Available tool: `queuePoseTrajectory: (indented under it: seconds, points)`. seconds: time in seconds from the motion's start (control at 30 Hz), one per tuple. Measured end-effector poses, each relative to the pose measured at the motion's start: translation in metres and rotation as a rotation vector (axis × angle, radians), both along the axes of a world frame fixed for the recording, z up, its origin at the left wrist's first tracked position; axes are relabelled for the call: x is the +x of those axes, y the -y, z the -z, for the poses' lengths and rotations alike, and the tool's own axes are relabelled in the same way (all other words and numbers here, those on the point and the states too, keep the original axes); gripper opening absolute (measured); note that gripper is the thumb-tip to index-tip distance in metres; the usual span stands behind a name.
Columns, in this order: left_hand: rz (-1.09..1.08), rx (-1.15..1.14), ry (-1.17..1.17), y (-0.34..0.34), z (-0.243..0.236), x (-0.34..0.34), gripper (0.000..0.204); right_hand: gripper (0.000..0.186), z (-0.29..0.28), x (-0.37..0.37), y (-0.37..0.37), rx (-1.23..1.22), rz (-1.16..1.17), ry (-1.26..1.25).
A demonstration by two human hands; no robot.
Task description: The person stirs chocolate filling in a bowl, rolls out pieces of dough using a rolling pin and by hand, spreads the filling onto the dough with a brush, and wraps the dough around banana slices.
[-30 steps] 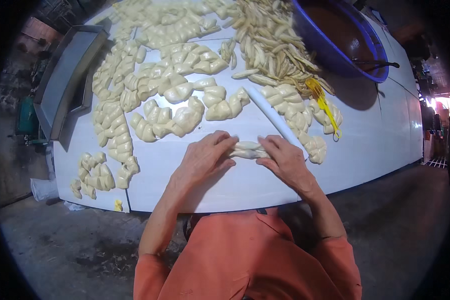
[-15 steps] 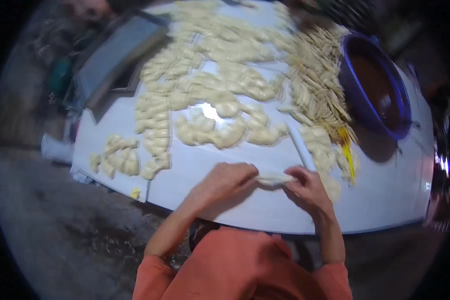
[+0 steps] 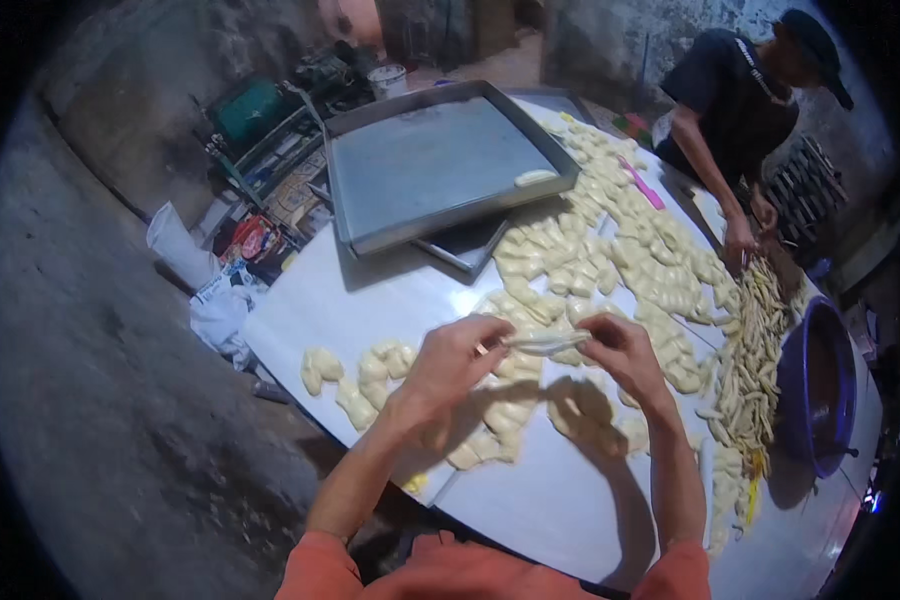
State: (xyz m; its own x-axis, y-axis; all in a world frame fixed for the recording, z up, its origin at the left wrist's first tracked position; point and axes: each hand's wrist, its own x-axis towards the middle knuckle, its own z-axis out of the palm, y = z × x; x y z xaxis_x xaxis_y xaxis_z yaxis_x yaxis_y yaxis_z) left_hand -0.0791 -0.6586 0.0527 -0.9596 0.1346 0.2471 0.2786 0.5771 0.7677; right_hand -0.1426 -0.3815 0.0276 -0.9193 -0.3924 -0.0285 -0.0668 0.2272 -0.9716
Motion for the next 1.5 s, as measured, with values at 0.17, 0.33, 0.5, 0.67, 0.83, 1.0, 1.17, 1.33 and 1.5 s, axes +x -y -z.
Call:
queuePoseTrajectory:
  seconds: [0.17, 0.33, 0.5, 0.67, 0.83, 1.0, 1.17, 1.33, 1.5]
  points:
    - [-0.173, -0.029, -0.105, 0.113, -0.026, -0.084, 0.024, 0.032, -0.034, -0.116, 0.135, 0.107, -0.076, -0.234]
    - [-0.300, -0.186, -0.019, 0.196, -0.026, -0.135, 0.026, 0.031, -0.041, -0.191, 0.243, 0.180, -0.210, -0.232]
    - [-0.227, -0.624, 0.049, 0.227, 0.003, -0.161, 0.029, 0.031, 0.008, -0.232, 0.288, 0.565, -0.329, -0.407]
    - [-0.130, -0.773, 0.013, 0.233, 0.021, -0.178, 0.027, 0.028, 0.016, -0.226, 0.299, 0.603, -0.354, -0.623]
    - [-0.144, -0.927, 0.024, 0.234, 0.034, -0.198, 0.011, 0.021, 0.025, -0.233, 0.302, 0.624, -0.393, -0.651]
    - [-0.125, -0.854, -0.044, 0.238, 0.013, -0.169, 0.041, 0.035, 0.006, -0.200, 0.286, 0.638, -0.212, -0.853]
    - [-0.136, -0.632, -0.158, 0.256, -0.017, -0.096, 0.051, 0.025, -0.021, -0.108, 0.218, 0.471, -0.169, -0.799]
    - [-0.452, -0.437, 0.142, 0.261, -0.041, 0.038, 0.048, 0.024, 0.005, 0.037, 0.127, 0.406, -0.138, -0.679]
    - [-0.575, -0.208, 0.213, 0.241, -0.008, 0.131, 0.043, 0.041, 0.039, 0.189, 0.010, 0.615, -0.019, -0.521]
